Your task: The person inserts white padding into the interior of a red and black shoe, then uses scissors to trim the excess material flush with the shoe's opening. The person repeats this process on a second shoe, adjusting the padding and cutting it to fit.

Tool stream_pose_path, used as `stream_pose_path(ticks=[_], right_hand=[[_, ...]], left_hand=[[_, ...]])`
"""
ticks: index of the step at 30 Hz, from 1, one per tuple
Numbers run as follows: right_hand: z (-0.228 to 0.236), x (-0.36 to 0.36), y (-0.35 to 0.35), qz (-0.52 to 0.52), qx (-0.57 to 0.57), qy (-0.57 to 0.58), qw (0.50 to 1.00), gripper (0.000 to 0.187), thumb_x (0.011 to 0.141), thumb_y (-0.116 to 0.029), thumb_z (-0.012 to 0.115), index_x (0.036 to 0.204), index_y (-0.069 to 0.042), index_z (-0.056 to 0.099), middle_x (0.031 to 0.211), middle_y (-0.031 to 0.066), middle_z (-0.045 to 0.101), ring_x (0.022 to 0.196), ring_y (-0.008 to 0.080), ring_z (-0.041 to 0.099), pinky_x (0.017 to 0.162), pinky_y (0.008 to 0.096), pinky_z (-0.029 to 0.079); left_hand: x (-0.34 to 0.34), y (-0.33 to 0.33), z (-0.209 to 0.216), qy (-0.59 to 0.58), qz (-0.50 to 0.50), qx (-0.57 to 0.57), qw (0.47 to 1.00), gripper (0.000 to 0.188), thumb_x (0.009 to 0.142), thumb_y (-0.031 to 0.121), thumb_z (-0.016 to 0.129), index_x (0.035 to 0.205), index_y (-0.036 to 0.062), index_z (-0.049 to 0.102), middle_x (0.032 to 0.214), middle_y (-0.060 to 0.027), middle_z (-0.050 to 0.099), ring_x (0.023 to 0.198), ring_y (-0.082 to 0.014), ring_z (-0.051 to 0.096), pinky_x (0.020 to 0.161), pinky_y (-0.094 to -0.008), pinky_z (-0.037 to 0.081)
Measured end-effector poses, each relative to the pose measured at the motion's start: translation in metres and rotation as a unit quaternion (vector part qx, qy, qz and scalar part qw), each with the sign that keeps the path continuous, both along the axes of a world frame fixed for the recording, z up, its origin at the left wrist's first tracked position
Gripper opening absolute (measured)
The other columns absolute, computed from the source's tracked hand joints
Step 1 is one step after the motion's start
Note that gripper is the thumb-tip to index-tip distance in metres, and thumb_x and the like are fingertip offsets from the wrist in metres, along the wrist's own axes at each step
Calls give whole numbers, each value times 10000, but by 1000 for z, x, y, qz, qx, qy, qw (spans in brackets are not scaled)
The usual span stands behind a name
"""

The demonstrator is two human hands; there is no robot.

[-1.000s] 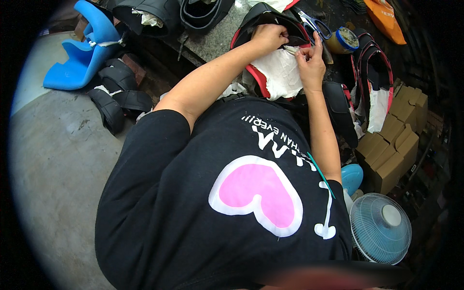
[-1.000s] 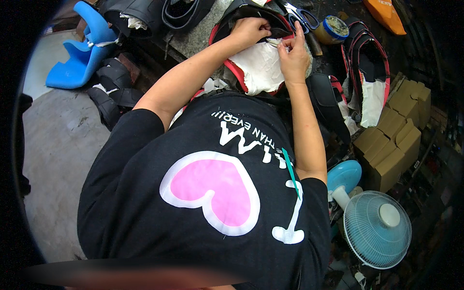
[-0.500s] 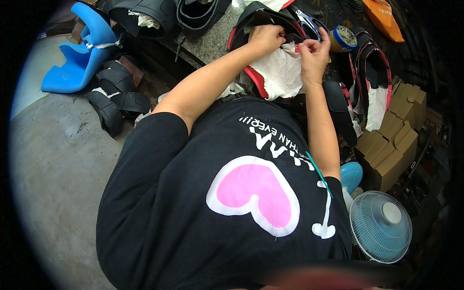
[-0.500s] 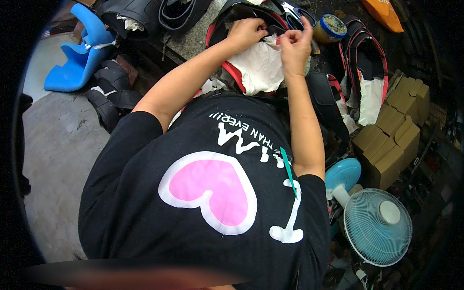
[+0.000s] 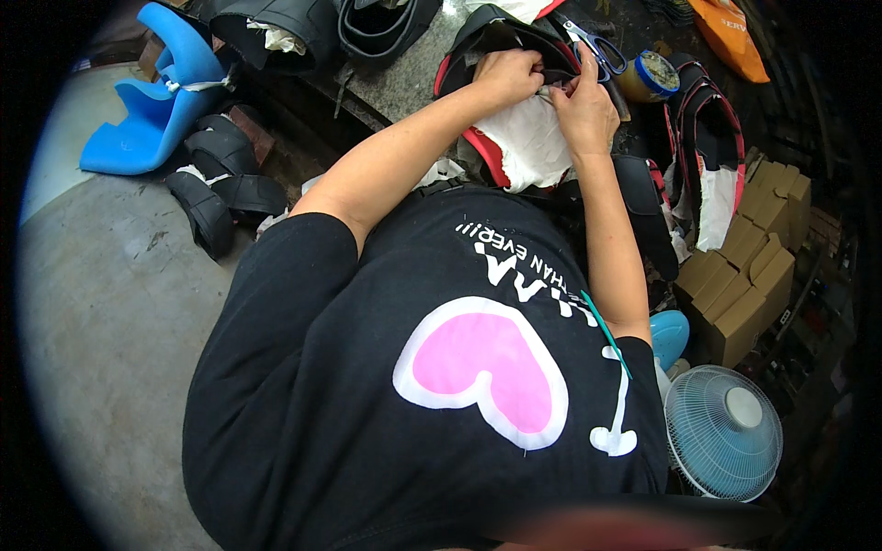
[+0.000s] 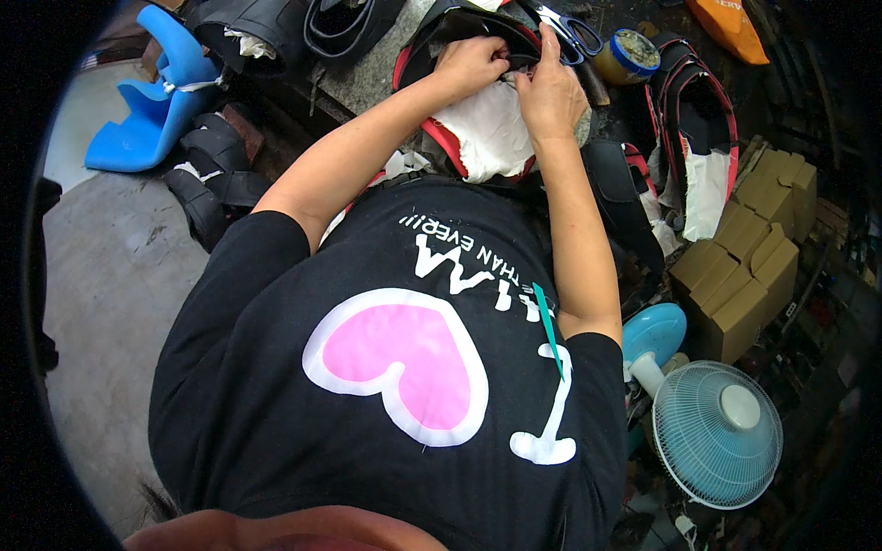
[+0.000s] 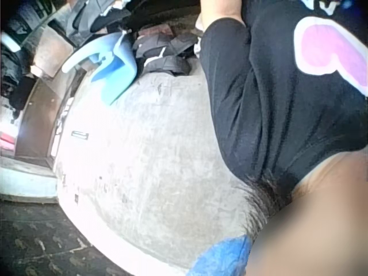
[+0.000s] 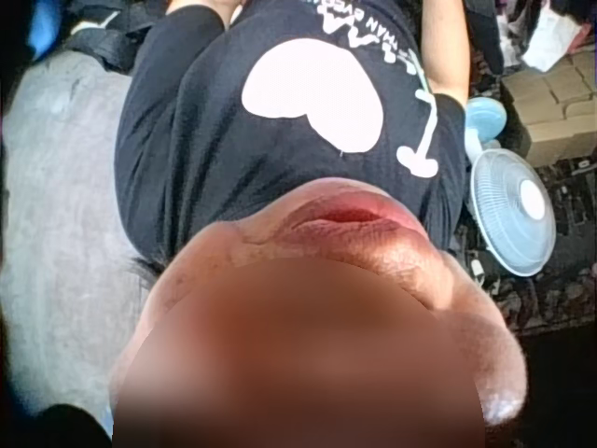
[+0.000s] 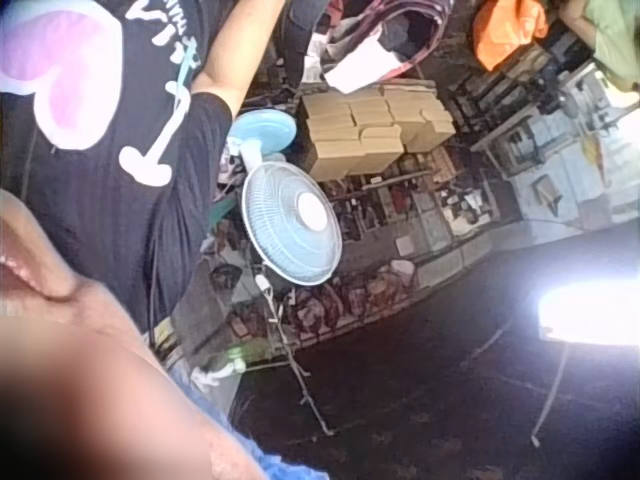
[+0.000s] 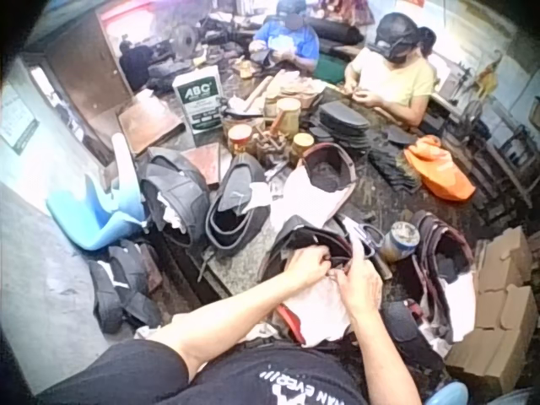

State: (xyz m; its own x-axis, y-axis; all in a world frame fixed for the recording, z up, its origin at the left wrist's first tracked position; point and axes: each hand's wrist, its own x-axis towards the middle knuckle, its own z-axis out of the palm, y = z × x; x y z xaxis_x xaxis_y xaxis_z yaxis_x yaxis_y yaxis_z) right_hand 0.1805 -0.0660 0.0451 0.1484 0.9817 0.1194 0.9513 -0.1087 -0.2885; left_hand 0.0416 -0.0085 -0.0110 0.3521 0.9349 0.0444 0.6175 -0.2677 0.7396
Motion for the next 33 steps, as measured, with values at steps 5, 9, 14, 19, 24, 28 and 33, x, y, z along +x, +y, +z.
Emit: stream_pose_path(ticks=[5, 9, 14, 19, 24, 28, 33], right_hand=[[-11, 12, -5, -8, 31, 202, 979, 701, 778, -116, 707, 1416, -160, 421, 780, 13, 683, 697, 165, 657, 677, 327, 502], [-17, 16, -6, -10, 67, 218, 974, 594, 793, -121, 695, 1337, -145, 460, 784, 22, 686, 703, 175, 657, 675, 339, 493], [-20, 19, 4, -53, 18, 169, 984, 529, 804, -148, 683, 1286, -143, 465, 778, 34, 680, 734, 232, 670, 699, 381, 495], [-29, 25, 9, -62, -7, 155, 986, 521, 799, -165, 690, 1269, -143, 467, 783, 47, 679, 753, 267, 677, 709, 404, 498], [-38, 29, 10, -49, 3, 186, 981, 514, 816, -164, 696, 1274, -122, 466, 775, 67, 667, 715, 254, 667, 689, 379, 503], [-19, 37, 2, -42, 5, 264, 963, 567, 847, -198, 702, 1342, -108, 440, 787, 99, 667, 748, 305, 666, 732, 424, 507], [19, 31, -43, -10, -41, 124, 991, 709, 859, -274, 707, 1448, -109, 347, 934, 216, 698, 891, 429, 670, 805, 510, 510]], left_hand=[[-2, 3, 1, -2, -40, -37, 999, 303, 829, 329, 652, 978, 67, 681, 924, -161, 693, 894, -357, 667, 779, -455, 518], [-1, 3, -3, 6, -20, 15, 1000, 307, 864, 338, 647, 1020, 75, 673, 931, -172, 689, 902, -364, 661, 777, -456, 514], [4, -3, -8, -14, -7, 45, 999, 291, 869, 322, 647, 1007, 66, 649, 929, -183, 680, 892, -382, 652, 769, -461, 509], [4, -4, -7, -38, -32, 11, 999, 325, 845, 336, 674, 957, 35, 627, 915, -186, 677, 875, -391, 649, 744, -469, 501], [9, 0, -1, 28, -42, -7, 999, 420, 760, 393, 743, 950, 31, 644, 907, -172, 692, 886, -373, 665, 747, -460, 514], [15, 7, 6, 98, -41, -22, 994, 449, 732, 429, 761, 974, 59, 681, 960, -158, 706, 924, -354, 676, 785, -454, 531], [16, 8, 13, 130, -42, -24, 990, 446, 727, 436, 765, 979, 74, 698, 978, -146, 712, 941, -343, 681, 812, -455, 536]])
